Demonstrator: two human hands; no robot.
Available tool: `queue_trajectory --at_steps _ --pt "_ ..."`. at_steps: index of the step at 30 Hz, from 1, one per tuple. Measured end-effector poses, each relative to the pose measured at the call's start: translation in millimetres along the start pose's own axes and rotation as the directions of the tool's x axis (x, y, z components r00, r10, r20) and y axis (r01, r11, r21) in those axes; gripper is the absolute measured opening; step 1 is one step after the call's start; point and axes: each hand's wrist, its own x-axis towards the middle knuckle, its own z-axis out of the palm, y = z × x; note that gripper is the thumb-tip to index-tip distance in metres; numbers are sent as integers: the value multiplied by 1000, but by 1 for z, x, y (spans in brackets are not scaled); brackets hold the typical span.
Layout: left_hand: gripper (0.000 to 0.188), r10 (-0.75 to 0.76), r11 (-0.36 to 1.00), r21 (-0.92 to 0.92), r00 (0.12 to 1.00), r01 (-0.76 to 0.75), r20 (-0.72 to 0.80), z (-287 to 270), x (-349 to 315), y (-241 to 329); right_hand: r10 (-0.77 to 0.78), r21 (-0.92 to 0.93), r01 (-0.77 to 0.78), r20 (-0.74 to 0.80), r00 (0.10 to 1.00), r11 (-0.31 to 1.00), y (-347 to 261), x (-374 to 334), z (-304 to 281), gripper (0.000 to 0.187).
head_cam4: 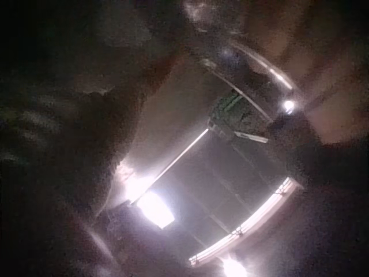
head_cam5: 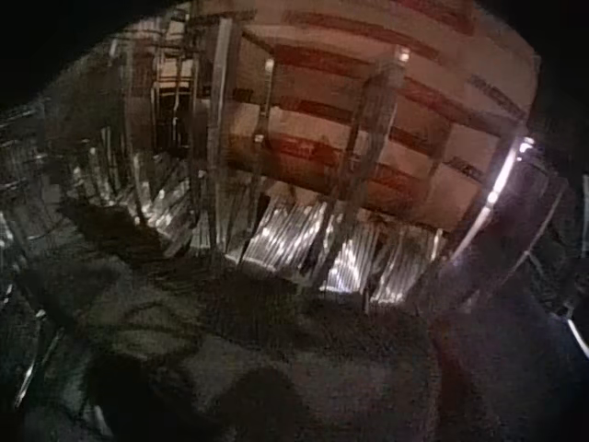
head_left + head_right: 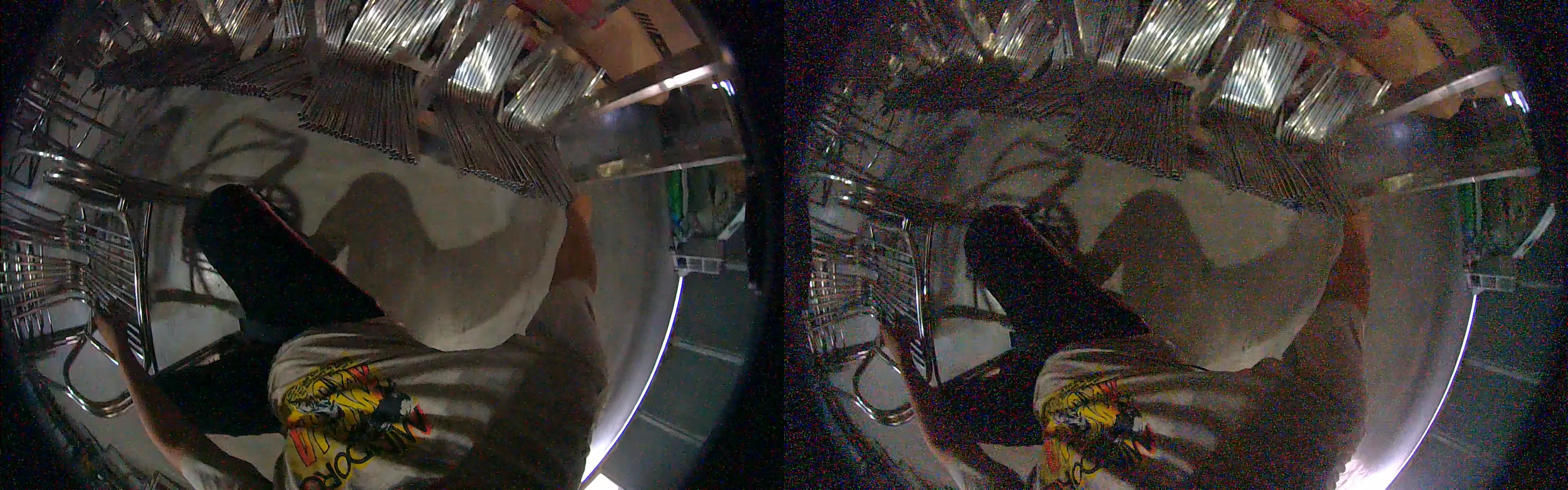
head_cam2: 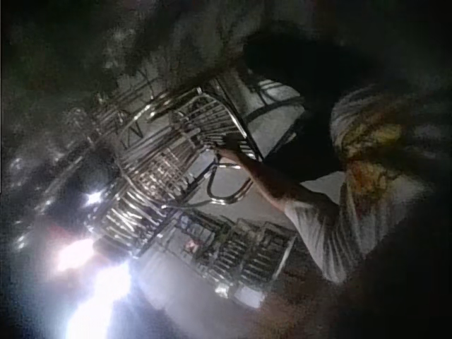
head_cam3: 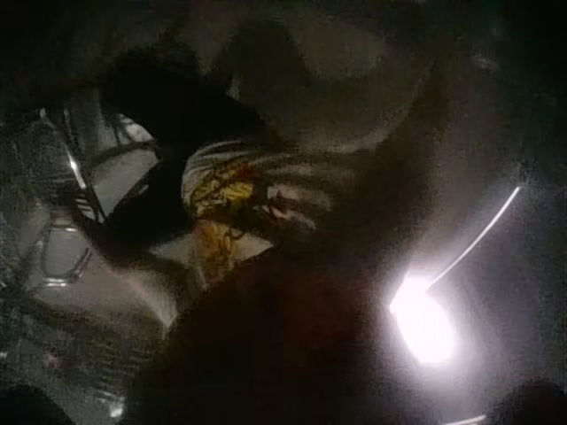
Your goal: The person assembles a metal chair by inserting multiple vertical metal rods into the seat and backrest frame. The person picks up rods from a nearby rack and fits them into the chair frame one by one, then lifts the completed chair.
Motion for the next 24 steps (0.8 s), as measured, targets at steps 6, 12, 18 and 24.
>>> queue_trajectory --at_steps 6,12,18,24 --pt "54 -119 979 -145 979 143 163 53 -58 -49 -30 -103 38 74 997 994 -32 -36 35 35" --pt "50 -154 980 -88 963 177 219 62 -142 -58 -264 -84 256 -100 959 963 -10 -44 98 35" --pt "46 -254 929 -268 966 255 40 1 -116 -38 -113 337 96 30 993 937 -10 -20 55 35" --pt "52 -334 778 -512 930 364 154 -32 -87 -81 57 908 -276 272 961 317 -29 -45 -12 36"
